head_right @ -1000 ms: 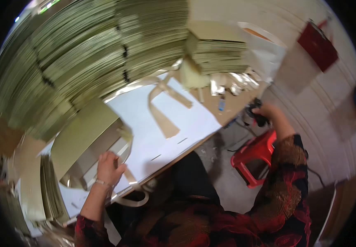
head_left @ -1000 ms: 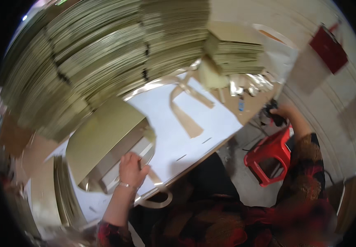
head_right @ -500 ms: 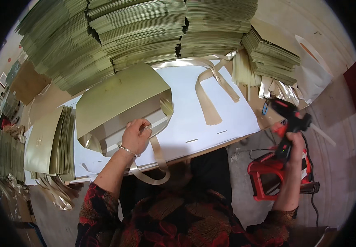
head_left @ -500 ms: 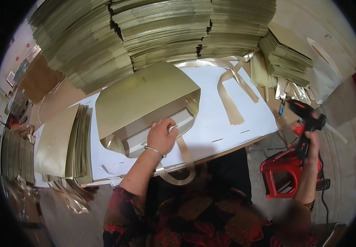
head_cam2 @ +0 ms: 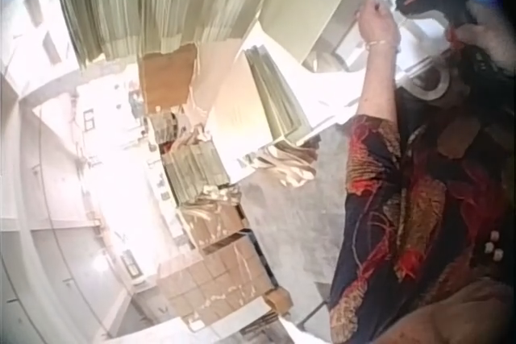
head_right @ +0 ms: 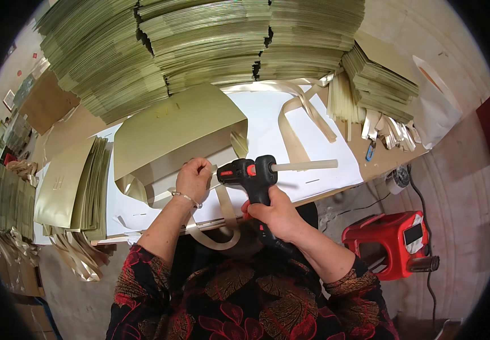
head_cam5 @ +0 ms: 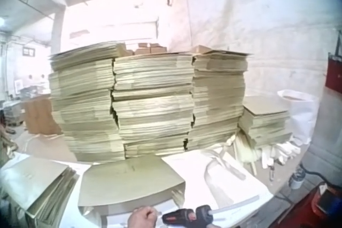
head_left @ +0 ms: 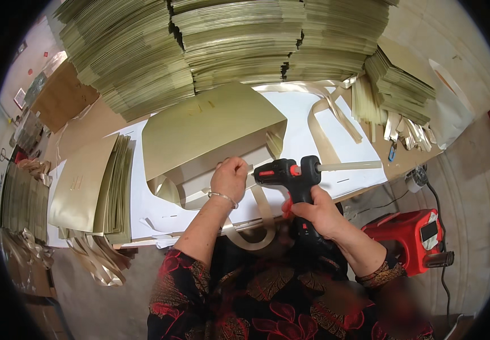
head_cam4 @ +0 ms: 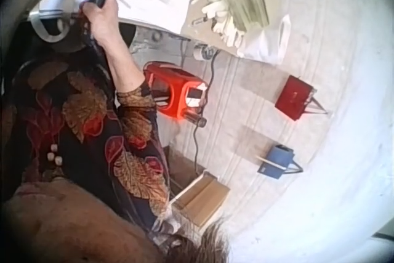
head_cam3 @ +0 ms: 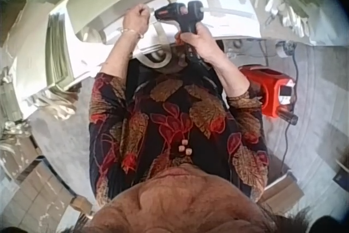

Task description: Attaching ribbon handles to paper gift bags using a hot glue gun.

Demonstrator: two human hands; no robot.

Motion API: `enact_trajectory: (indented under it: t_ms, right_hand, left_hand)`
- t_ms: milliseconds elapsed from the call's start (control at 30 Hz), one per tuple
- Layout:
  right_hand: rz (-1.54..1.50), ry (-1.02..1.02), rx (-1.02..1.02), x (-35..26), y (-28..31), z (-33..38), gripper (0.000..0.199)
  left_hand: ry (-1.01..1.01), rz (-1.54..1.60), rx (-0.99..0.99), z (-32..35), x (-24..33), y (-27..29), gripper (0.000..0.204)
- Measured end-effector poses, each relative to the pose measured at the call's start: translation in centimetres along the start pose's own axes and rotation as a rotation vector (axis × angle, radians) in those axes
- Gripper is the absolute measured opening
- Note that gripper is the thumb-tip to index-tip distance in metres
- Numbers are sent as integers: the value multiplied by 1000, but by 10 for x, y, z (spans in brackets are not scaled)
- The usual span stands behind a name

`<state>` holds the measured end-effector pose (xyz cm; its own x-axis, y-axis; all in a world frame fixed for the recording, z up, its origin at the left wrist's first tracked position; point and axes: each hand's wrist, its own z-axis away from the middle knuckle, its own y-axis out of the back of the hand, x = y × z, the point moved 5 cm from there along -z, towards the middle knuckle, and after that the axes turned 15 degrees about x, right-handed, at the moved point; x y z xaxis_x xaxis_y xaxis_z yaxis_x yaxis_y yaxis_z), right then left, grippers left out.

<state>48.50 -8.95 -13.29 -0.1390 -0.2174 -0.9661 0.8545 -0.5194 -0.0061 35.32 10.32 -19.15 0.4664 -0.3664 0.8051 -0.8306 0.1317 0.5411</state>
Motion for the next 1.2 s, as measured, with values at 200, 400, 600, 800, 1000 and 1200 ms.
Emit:
enact_trajectory:
  t_ms: [200,400,600,800,1000,1200]
  right_hand:
    - [77,-88,-40,6,7,7,29]
    - [-62,-71,-25,9,10,7,27]
    - [46,-61,-49,10,8,-5,29]
    - [3,-114,-45,2,7,17,24]
    - [-46,-175,-161,5,-22,16,25]
    - [77,-67,-310,16,-62,-2,24]
  left_hand:
    - [-218,-63,-14,10,15,8,11]
    - [-388,-78,32,24,22,13,8]
    - [-670,-126,296,42,54,61,15]
    - [-699,-373,271,98,25,114,20]
    - [-717,-334,231,108,4,109,27]
    - [-728,-331,281,109,4,105,27]
